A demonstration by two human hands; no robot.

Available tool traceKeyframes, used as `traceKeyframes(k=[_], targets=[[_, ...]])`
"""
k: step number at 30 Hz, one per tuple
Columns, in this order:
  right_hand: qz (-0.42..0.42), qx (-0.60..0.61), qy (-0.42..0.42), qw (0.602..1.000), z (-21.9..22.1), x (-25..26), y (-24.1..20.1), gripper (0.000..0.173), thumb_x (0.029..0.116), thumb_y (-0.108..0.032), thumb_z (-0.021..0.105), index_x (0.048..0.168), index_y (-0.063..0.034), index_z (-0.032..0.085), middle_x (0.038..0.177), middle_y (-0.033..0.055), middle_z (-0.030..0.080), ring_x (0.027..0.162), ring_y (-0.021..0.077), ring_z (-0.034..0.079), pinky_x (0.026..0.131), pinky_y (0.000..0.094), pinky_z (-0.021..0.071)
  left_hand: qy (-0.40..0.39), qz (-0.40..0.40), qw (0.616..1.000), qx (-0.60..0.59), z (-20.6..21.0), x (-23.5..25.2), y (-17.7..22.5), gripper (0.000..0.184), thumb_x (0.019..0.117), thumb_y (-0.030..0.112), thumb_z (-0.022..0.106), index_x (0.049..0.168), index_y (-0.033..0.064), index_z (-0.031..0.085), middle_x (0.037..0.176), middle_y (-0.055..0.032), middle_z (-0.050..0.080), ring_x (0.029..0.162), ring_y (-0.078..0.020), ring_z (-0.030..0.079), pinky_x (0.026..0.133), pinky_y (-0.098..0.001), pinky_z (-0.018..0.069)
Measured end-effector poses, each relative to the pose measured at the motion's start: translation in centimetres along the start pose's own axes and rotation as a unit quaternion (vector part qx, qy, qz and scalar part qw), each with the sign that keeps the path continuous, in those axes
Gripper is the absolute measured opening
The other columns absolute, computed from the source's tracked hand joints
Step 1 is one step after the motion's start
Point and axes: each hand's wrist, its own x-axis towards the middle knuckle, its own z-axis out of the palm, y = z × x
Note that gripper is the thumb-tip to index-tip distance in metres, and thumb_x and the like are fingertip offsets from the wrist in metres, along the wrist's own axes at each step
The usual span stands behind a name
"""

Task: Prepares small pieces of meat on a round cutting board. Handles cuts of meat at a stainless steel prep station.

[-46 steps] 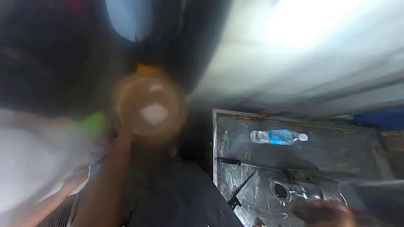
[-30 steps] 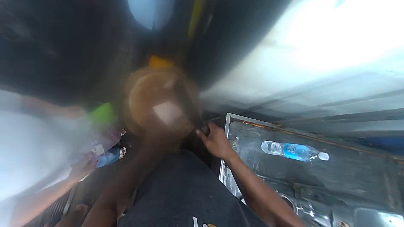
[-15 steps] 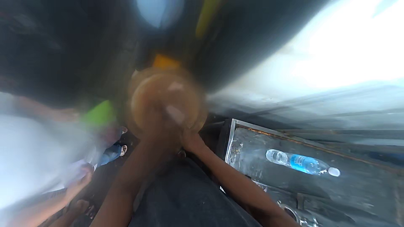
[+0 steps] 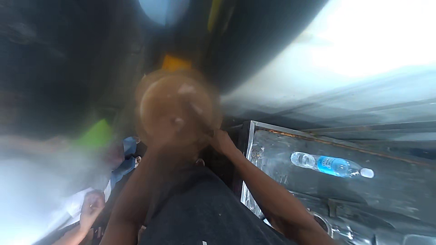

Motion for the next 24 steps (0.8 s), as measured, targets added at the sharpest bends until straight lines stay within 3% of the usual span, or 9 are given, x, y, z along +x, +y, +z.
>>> traceKeyframes(k=[2, 7, 10, 12, 15, 17, 19, 21, 24], targets=[[-0.01, 0.035, 0.006, 0.999, -0.3, 0.3, 0.4, 0.049, 0.104, -0.041, 0.059, 0.133, -0.0014, 0.06, 0.116, 0.0211, 0.069, 0.11, 0.0356, 0.067, 0.098, 0.0559, 0.0514, 0.042, 0.037, 0.997, -0.049, 0.5, 0.3, -0.8, 0.028, 0.1007, 0.026, 0.068, 0.119, 0.0053, 0.065, 0.102, -0.0133, 0.07, 0.084, -0.022, 0.069, 0.076, -0.0429, 0.0595], [-0.015, 0.013, 0.007, 1.0, -1.4, -1.6, -1.0, 0.046, 0.105, -0.041, 0.057, 0.128, -0.0022, 0.062, 0.117, 0.0214, 0.067, 0.113, 0.0367, 0.065, 0.099, 0.0573, 0.0507, 0.09, -0.05, 0.979, -0.176, 2.2, 0.8, -5.3, 0.029, 0.103, 0.02, 0.064, 0.121, -0.0027, 0.063, 0.107, -0.0184, 0.069, 0.086, -0.0234, 0.071, 0.078, -0.0403, 0.0621], [-0.051, 0.028, 0.073, 0.996, -3.3, -3.8, -4.9, 0.043, 0.1051, -0.041, 0.058, 0.122, -0.001, 0.061, 0.101, 0.0209, 0.067, 0.096, 0.0377, 0.068, 0.086, 0.0604, 0.0543, 0.087, -0.09, 0.99, -0.059, 2.6, 1.6, -9.7, 0.03, 0.1044, 0.023, 0.061, 0.118, -0.0031, 0.068, 0.106, -0.0212, 0.071, 0.09, -0.0298, 0.07, 0.085, -0.049, 0.0573], [-0.109, 0.061, 0.152, 0.98, -4.1, -5.0, -7.7, 0.043, 0.1051, -0.044, 0.056, 0.12, -0.004, 0.059, 0.083, 0.0134, 0.065, 0.074, 0.0297, 0.067, 0.068, 0.054, 0.0569, 0.126, -0.088, 0.988, -0.004, 2.9, 2.5, -12.4, 0.03, 0.1004, 0.027, 0.065, 0.112, 0.0005, 0.071, 0.097, -0.0171, 0.072, 0.086, -0.0291, 0.071, 0.083, -0.0524, 0.0583], [-0.196, 0.122, 0.228, 0.946, -1.9, -5.3, -9.8, 0.041, 0.1045, -0.043, 0.057, 0.12, -0.005, 0.059, 0.071, 0.0059, 0.061, 0.056, 0.02, 0.061, 0.053, 0.0445, 0.0557, 0.104, -0.105, 0.989, 0.022, 2.1, 1.7, -10.6, 0.03, 0.1025, 0.024, 0.063, 0.117, -0.0013, 0.068, 0.101, -0.0198, 0.071, 0.092, -0.0326, 0.069, 0.087, -0.0541, 0.0545], [-0.163, 0.073, 0.155, 0.972, 1.6, -4.2, -8.9, 0.045, 0.106, -0.04, 0.053, 0.128, -0.0016, 0.058, 0.081, 0.0129, 0.067, 0.071, 0.0282, 0.068, 0.067, 0.0501, 0.0586, 0.074, -0.111, 0.991, 0.027, 1.7, 1.6, -9.6, 0.03, 0.1032, 0.021, 0.063, 0.121, -0.0029, 0.066, 0.106, -0.0231, 0.07, 0.098, -0.0362, 0.068, 0.092, -0.056, 0.0519], [-0.06, -0.044, 0.012, 0.997, 4.3, -2.3, -7.3, 0.05, 0.1092, -0.044, 0.043, 0.135, -0.0018, 0.054, 0.106, 0.0194, 0.071, 0.101, 0.0363, 0.071, 0.089, 0.0551, 0.0567, 0.098, -0.088, 0.99, 0.054, 2.7, 3.2, -12.3, 0.029, 0.0982, 0.025, 0.069, 0.113, -0.0002, 0.069, 0.098, -0.0185, 0.072, 0.092, -0.033, 0.071, 0.088, -0.0548, 0.056], [-0.002, -0.083, -0.033, 0.996, 4.9, -1.7, -6.5, 0.049, 0.1098, -0.044, 0.04, 0.134, -0.0032, 0.054, 0.113, 0.0183, 0.07, 0.109, 0.0351, 0.07, 0.092, 0.0538, 0.0564, 0.101, -0.087, 0.989, 0.056, 3.3, 3.9, -13.8, 0.031, 0.0961, 0.027, 0.07, 0.115, 0.0019, 0.068, 0.097, -0.0159, 0.073, 0.091, -0.031, 0.072, 0.086, -0.0538, 0.0576], [0.007, -0.042, -0.004, 0.999, 2.5, -2.9, -7.3, 0.047, 0.109, -0.044, 0.045, 0.127, -0.0027, 0.058, 0.106, 0.0187, 0.07, 0.105, 0.0345, 0.07, 0.091, 0.0532, 0.0556, 0.079, -0.089, 0.992, 0.027, 2.8, 2.4, -11.9, 0.039, 0.0988, 0.021, 0.069, 0.13, -0.0006, 0.06, 0.104, -0.0217, 0.071, 0.095, -0.0365, 0.069, 0.09, -0.0569, 0.054]])
